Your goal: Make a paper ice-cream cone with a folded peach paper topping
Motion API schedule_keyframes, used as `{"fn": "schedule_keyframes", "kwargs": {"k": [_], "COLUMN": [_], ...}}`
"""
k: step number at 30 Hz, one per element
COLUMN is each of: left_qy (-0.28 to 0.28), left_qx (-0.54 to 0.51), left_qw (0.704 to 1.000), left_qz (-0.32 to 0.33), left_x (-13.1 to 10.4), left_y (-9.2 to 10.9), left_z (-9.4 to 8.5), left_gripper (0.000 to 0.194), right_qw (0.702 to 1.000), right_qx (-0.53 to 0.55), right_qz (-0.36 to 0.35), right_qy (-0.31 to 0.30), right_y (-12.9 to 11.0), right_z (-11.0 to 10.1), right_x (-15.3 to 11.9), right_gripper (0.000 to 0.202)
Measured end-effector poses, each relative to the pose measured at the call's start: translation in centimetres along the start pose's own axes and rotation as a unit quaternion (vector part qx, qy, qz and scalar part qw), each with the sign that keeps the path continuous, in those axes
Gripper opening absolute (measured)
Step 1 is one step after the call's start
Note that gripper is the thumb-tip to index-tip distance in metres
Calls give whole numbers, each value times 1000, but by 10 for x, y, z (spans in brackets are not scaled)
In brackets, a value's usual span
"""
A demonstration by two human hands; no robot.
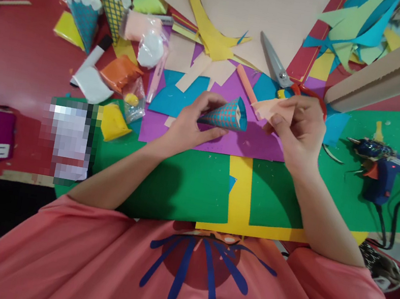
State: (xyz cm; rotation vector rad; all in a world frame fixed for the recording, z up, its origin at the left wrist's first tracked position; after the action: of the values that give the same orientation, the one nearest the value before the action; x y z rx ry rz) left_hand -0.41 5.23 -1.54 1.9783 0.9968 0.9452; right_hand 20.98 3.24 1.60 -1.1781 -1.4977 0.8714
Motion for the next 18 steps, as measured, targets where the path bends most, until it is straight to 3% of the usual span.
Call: {"fn": "schedule_keyframes", "kwargs": {"k": [4, 12, 15, 18], "left_qy": [0, 0, -5, -12], "left_qx": [3, 12, 9, -8], "left_qw": [1000, 1000, 1000, 1000], "left_qz": [1, -4, 0, 11], "left_x": [0, 0, -1, -1], "left_y": [1, 1, 1, 3], "left_z": [0, 0, 1, 2], "left_gripper": [49, 47, 46, 46], "right_qw": [998, 984, 986, 996], "right_qx": [14, 116, 132, 46], "right_qz": [33, 108, 87, 48], "right_qy": [-53, -81, -58, -59], "right_y": [2, 13, 12, 10], "right_z": [7, 10, 8, 8], "right_x": [0, 5, 5, 2], "right_gripper": [26, 24, 30, 31]}}
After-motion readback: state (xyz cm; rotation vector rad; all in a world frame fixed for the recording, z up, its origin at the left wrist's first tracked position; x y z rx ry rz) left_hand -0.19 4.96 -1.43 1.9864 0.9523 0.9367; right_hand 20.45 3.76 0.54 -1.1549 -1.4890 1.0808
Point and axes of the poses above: each hand's wrist, its own x-axis towards the middle knuckle, its own z-axis out of the palm, y = z × x, the point moved 4 cm from there along x, towards the middle knuckle, and after that the axes turned 1 degree about y, right-handed, at the moved point
